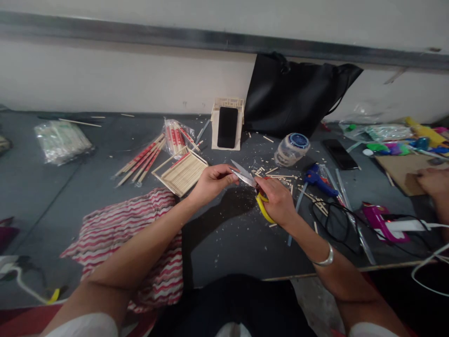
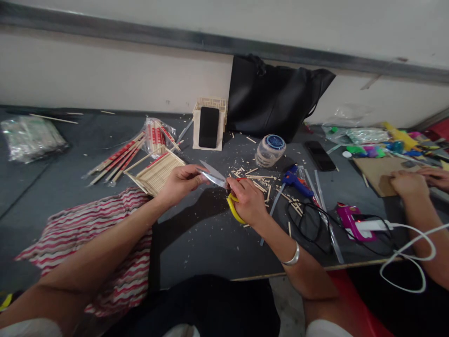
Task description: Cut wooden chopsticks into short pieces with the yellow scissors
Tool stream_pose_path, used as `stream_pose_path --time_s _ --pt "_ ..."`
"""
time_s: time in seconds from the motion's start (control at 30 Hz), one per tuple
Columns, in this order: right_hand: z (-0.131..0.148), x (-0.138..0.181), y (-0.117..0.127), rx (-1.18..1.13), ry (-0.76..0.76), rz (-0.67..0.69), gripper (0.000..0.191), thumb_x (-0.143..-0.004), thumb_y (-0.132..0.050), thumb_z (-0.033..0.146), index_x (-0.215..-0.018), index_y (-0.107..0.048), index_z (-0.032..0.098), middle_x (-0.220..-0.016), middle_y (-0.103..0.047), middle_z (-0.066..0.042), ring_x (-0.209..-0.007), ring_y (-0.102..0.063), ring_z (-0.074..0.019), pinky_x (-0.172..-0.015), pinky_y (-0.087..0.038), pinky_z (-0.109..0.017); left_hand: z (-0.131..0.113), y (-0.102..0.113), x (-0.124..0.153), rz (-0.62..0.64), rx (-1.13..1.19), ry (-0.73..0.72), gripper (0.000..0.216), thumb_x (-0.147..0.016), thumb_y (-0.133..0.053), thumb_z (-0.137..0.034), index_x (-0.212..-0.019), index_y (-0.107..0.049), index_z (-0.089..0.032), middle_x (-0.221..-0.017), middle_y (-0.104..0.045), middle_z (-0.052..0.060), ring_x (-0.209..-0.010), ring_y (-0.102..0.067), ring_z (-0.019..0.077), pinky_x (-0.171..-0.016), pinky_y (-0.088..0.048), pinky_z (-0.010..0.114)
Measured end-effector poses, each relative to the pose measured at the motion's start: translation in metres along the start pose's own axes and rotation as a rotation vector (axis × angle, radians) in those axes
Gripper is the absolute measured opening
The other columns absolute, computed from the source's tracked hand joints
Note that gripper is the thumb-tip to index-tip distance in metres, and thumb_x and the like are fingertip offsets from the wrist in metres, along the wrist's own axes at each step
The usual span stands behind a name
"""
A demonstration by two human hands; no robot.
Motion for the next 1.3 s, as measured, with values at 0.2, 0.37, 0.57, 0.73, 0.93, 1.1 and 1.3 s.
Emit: stream_pose_path --time_s 0.2,0.37,0.57,0.73,0.93,1.1,1.3 --pt "0.002 0.000 0.000 0.024 -0.015 0.026 0.036 -0.086 -0.047 0.006 -0.114 -0.066 0.019 -0.085 -0.069 -0.007 -0.084 -0.064 -0.0229 -0.075 -0.052 -0.033 -0.003 -0.002 0.002 0.007 -0.023 -0.063 0.031 -0.076 -0.078 -0.046 -0.071 -0.071 -0.016 -0.065 -0.068 0.002 -0.060 -0.059 0.0120 -0.053 -0.044 0.022" --pt "0.004 0.001 -0.003 0.079 -0.032 0.046 0.036 -0.087 -0.047 0.008 -0.115 -0.066 0.018 -0.085 -0.070 -0.007 -0.083 -0.063 -0.0228 -0.077 -0.053 -0.033 -0.005 -0.002 0.001 0.031 -0.048 -0.065 0.031 -0.077 -0.077 -0.046 -0.071 -0.070 -0.016 -0.063 -0.067 0.002 -0.058 -0.057 0.0110 -0.052 -0.044 0.021" --pt "0.001 0.002 -0.005 0.039 -0.041 0.074 0.039 -0.087 -0.046 0.008 -0.118 -0.066 0.017 -0.087 -0.069 -0.008 -0.085 -0.061 -0.0237 -0.079 -0.052 -0.035 -0.003 0.000 0.002 0.026 -0.094 -0.048 0.034 -0.078 -0.075 -0.049 -0.069 -0.069 -0.017 -0.065 -0.067 0.003 -0.059 -0.056 0.0116 -0.051 -0.042 0.022" --pt "0.001 0.002 -0.005 0.044 -0.042 0.093 0.038 -0.088 -0.046 0.009 -0.120 -0.065 0.017 -0.087 -0.068 -0.009 -0.085 -0.061 -0.0244 -0.078 -0.052 -0.036 -0.004 -0.001 0.002 0.025 -0.106 -0.048 0.029 -0.079 -0.073 -0.045 -0.072 -0.070 -0.017 -0.062 -0.065 0.002 -0.059 -0.055 0.0120 -0.051 -0.042 0.022" --pt "0.005 0.003 -0.012 0.030 -0.067 0.141 0.042 -0.085 -0.045 0.007 -0.121 -0.062 0.017 -0.089 -0.069 -0.010 -0.088 -0.061 -0.0260 -0.079 -0.052 -0.037 -0.005 0.000 0.002 0.032 -0.145 -0.047 0.029 -0.080 -0.072 -0.045 -0.073 -0.069 -0.017 -0.062 -0.062 0.001 -0.059 -0.055 0.0126 -0.052 -0.042 0.022" --pt "0.007 0.004 -0.014 0.036 -0.092 0.153 0.035 -0.083 -0.046 0.007 -0.110 -0.065 0.019 -0.084 -0.069 -0.008 -0.080 -0.062 -0.0234 -0.073 -0.049 -0.032 -0.008 0.000 0.003 0.052 -0.180 -0.068 0.037 -0.082 -0.069 -0.049 -0.065 -0.064 -0.017 -0.062 -0.060 0.001 -0.060 -0.053 0.0121 -0.055 -0.040 0.023" --pt "0.005 0.005 -0.013 0.045 -0.088 0.115 0.032 -0.082 -0.048 0.007 -0.106 -0.066 0.020 -0.079 -0.069 -0.004 -0.074 -0.062 -0.0203 -0.068 -0.046 -0.028 -0.010 -0.002 0.004 0.111 -0.199 -0.075 0.044 -0.087 -0.063 -0.053 -0.062 -0.059 -0.017 -0.058 -0.052 -0.001 -0.058 -0.045 0.0105 -0.053 -0.035 0.022"
Point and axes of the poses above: each hand's wrist, its own x-axis away from the middle knuckle, its own y-axis out of the back of the hand, z = x × y, the point moved 5 cm from there along -x, towards the middle knuckle
